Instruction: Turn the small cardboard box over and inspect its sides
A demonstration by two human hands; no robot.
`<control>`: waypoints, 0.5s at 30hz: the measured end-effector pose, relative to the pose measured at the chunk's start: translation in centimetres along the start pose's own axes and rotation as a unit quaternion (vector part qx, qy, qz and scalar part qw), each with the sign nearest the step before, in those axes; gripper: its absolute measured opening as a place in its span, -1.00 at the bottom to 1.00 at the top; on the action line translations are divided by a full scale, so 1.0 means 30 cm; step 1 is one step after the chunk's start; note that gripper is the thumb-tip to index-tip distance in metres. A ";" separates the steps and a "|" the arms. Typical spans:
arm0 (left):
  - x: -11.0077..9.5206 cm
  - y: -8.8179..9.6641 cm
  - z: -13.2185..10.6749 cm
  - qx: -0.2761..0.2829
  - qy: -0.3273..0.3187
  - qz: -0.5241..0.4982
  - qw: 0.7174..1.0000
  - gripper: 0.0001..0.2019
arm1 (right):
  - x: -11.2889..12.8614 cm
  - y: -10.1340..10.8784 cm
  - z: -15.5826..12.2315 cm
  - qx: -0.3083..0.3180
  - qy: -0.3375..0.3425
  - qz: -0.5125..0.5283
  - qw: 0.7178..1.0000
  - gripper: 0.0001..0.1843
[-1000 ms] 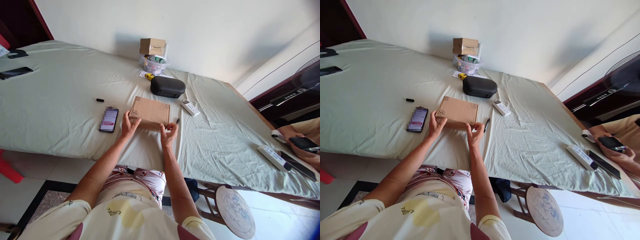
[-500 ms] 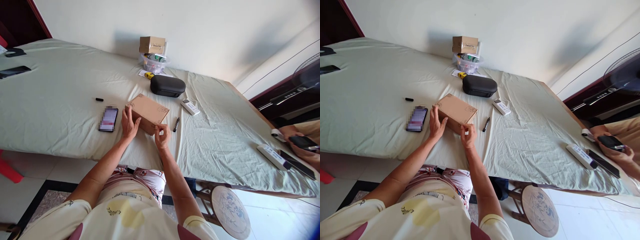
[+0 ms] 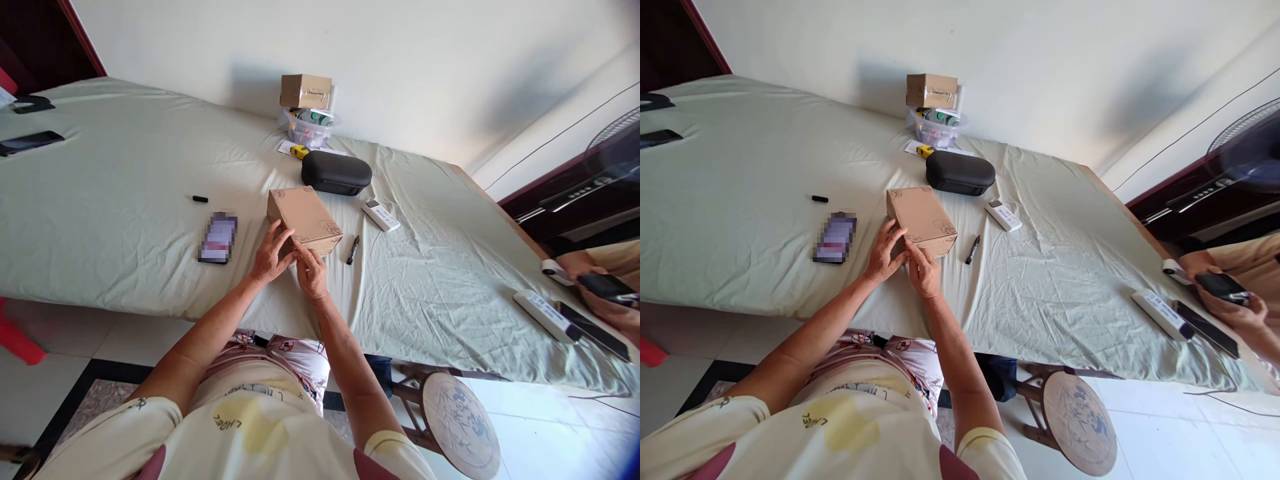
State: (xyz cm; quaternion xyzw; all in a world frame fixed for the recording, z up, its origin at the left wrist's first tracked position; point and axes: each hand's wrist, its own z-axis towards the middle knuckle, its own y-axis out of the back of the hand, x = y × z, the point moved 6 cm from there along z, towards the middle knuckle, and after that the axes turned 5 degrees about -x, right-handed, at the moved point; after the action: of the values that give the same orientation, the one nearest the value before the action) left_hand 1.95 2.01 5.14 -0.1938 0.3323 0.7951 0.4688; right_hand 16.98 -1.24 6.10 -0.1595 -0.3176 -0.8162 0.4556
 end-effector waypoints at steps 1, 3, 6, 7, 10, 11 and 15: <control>0.000 -0.003 0.000 0.004 0.004 0.008 1.000 -0.39 | -0.009 0.006 0.001 -0.009 -0.008 -0.005 1.000 -0.56; 0.001 -0.005 -0.001 0.000 0.011 0.019 1.000 -0.43 | -0.033 0.025 0.006 -0.034 -0.030 -0.025 0.999 -0.56; -0.002 0.003 0.000 -0.023 0.010 0.015 1.000 -0.50 | -0.079 0.070 0.017 -0.087 -0.070 -0.059 0.992 -0.54; -0.003 0.007 0.001 -0.029 0.009 0.010 0.999 -0.51 | -0.095 0.088 0.021 -0.107 -0.083 -0.067 0.989 -0.53; 0.001 0.012 0.003 -0.030 0.016 -0.007 0.999 -0.53 | -0.144 0.139 0.027 -0.153 -0.122 -0.078 0.978 -0.51; 0.003 0.013 0.004 -0.026 0.018 -0.013 0.999 -0.53 | -0.160 0.152 0.026 -0.163 -0.138 -0.079 0.974 -0.49; 0.010 0.021 0.004 -0.023 0.029 -0.027 0.999 -0.52 | -0.207 0.180 0.016 -0.180 -0.194 -0.080 0.961 -0.46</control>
State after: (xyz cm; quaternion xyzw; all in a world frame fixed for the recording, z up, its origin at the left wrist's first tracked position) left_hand 1.26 2.07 5.26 -0.2366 0.3216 0.7837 0.4758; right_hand 24.84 1.01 5.06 -0.3686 -0.2596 -0.8469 0.2820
